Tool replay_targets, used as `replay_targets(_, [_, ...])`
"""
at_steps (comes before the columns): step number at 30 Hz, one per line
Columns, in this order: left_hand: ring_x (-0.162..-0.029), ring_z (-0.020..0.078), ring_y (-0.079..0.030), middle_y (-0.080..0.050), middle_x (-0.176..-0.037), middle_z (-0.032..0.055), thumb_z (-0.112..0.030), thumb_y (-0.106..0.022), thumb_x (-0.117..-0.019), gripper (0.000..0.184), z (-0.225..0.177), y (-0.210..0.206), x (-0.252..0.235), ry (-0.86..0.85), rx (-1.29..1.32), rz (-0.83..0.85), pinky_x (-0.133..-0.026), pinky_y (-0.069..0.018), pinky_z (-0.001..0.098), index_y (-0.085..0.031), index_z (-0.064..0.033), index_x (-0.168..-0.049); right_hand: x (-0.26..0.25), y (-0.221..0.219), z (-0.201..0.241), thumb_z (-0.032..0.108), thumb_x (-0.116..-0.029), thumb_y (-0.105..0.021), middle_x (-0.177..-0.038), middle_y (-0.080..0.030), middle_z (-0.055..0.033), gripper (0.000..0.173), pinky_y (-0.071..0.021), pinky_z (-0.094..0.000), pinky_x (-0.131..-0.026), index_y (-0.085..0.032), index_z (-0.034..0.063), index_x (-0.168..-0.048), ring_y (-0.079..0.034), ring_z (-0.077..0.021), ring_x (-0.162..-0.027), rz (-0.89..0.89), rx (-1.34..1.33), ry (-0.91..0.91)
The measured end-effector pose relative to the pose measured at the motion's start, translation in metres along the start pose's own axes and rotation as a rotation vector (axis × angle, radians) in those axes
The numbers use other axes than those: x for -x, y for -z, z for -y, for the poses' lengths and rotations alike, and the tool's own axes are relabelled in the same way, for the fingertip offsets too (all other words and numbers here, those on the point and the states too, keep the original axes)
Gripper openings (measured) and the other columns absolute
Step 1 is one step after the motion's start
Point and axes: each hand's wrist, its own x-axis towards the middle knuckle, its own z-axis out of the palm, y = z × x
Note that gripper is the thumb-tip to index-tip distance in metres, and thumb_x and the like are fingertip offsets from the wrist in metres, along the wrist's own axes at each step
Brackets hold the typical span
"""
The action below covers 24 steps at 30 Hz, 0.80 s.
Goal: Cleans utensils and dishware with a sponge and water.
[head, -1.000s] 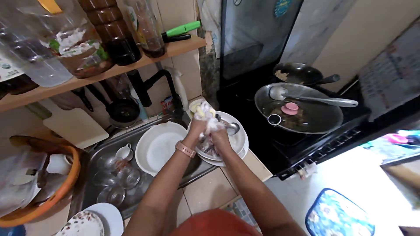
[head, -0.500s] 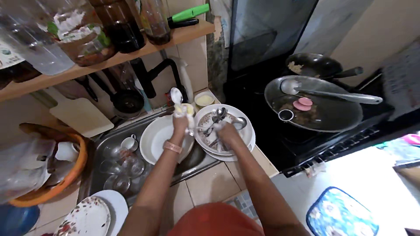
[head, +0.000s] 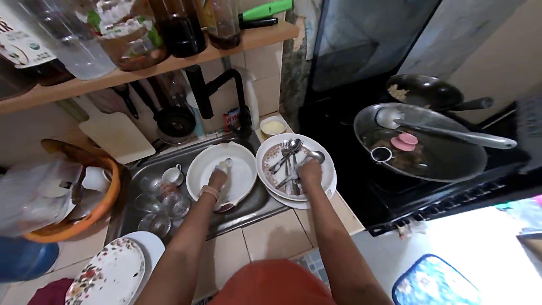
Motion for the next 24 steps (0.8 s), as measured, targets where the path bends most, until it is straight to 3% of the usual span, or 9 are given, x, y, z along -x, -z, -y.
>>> replay_targets(6, [-0.129,0.0493,-0.052,-0.048,-0.142,0.0373,-0.010,-0.059,-0.1025,0.056,-0.035,0.013,0.010,-0.121,0.328,-0.199,-0.108,-0.0419,0.0595,-0.036,0.0096,-0.150,-0.003,-0.004,0.006,0.018,-0.0975,-0.067,-0.130,-0.060,-0.0338,0.045,-0.0470,-0.0606,-0.103,-0.056,-0.0125,-0.129,-0.059,-0.0469,-0.124,-0.046,-0.091,-0.013])
replay_targets(8, [-0.120,0.0480,-0.055,-0.050,-0.139,0.0359,-0.014,-0.055,-0.1049,0.055,-0.054,0.019,0.025,-0.173,0.465,-0.216,-0.100,-0.0458,0.0594,-0.033,0.0050,-0.152,-0.004,-0.005,0.004,0.014,-0.0969,-0.068,-0.129,-0.060,-0.0342,0.045,-0.0471,-0.0615,-0.102,-0.056,-0.0113,-0.131,-0.059,-0.0479,-0.123,-0.074,-0.148,0.010])
replay_targets(10, [-0.098,0.0396,-0.057,-0.055,-0.124,0.0326,-0.019,-0.053,-0.1069,0.050,-0.074,0.025,0.040,-0.251,0.589,-0.202,-0.083,-0.0489,0.0536,-0.037,0.0032,-0.148,-0.001,-0.005,0.003,0.010,-0.0969,-0.066,-0.129,-0.060,-0.0345,0.044,-0.0479,-0.0624,-0.101,-0.053,-0.0088,-0.135,-0.059,-0.0487,-0.122,-0.107,-0.181,0.055])
replay_targets(13, [-0.087,0.0284,-0.056,-0.060,-0.115,0.0234,-0.034,-0.050,-0.1080,0.048,-0.103,0.029,0.061,-0.309,0.718,-0.120,-0.074,-0.0493,0.0447,-0.045,-0.0044,-0.145,0.008,-0.003,0.003,0.010,-0.1002,-0.060,-0.130,-0.059,-0.0358,0.047,-0.0469,-0.0628,-0.102,-0.047,-0.0087,-0.141,-0.059,-0.0497,-0.123,-0.209,-0.218,0.119])
replay_targets(15, [-0.089,0.0252,-0.057,-0.062,-0.115,0.0194,-0.042,-0.045,-0.1087,0.049,-0.120,0.027,0.075,-0.350,0.802,-0.035,-0.077,-0.0495,0.0429,-0.052,-0.0067,-0.141,0.013,0.001,0.004,0.009,-0.0995,-0.062,-0.129,-0.059,-0.0360,0.050,-0.0471,-0.0629,-0.102,-0.045,-0.0078,-0.144,-0.060,-0.0496,-0.121,-0.268,-0.297,0.215])
replay_targets(19, [-0.101,0.0249,-0.061,-0.062,-0.122,0.0168,-0.053,-0.041,-0.1073,0.057,-0.153,0.008,0.095,-0.417,0.901,0.099,-0.086,-0.0517,0.0439,-0.052,-0.0087,-0.142,0.036,0.007,0.021,0.003,-0.0913,-0.071,-0.122,-0.063,-0.0320,0.042,-0.0492,-0.0577,-0.098,-0.058,-0.0097,-0.129,-0.062,-0.0425,-0.113,-0.233,-0.474,0.348])
replay_targets(21, [-0.117,0.0314,-0.058,-0.056,-0.139,0.0208,-0.035,-0.057,-0.1051,0.058,-0.171,-0.002,0.107,-0.441,0.868,0.010,-0.095,-0.0494,0.0486,-0.038,-0.0096,-0.154,0.049,0.003,0.032,0.005,-0.0928,-0.070,-0.116,-0.065,-0.0298,0.035,-0.0510,-0.0562,-0.095,-0.060,-0.0095,-0.123,-0.064,-0.0391,-0.107,-0.179,-0.505,0.371])
replay_targets(22, [-0.130,0.0343,-0.052,-0.047,-0.151,0.0213,-0.027,-0.066,-0.1010,0.073,-0.180,-0.005,0.111,-0.471,0.835,-0.081,-0.105,-0.0455,0.0493,-0.027,-0.0093,-0.160,0.054,0.000,0.036,0.003,-0.0924,-0.071,-0.111,-0.066,-0.0295,0.031,-0.0515,-0.0554,-0.092,-0.062,-0.0107,-0.118,-0.065,-0.0382,-0.102,-0.179,-0.511,0.403])
replay_targets(24, [-0.139,0.0412,-0.045,-0.041,-0.155,0.0281,-0.018,-0.076,-0.0931,0.089,-0.194,-0.012,0.104,-0.568,0.798,-0.294,-0.113,-0.0404,0.0519,-0.020,0.0004,-0.159,0.064,0.002,0.041,0.003,-0.0934,-0.070,-0.107,-0.067,-0.0287,0.026,-0.0518,-0.0545,-0.091,-0.064,-0.0110,-0.114,-0.066,-0.0374,-0.100,-0.180,-0.469,0.438])
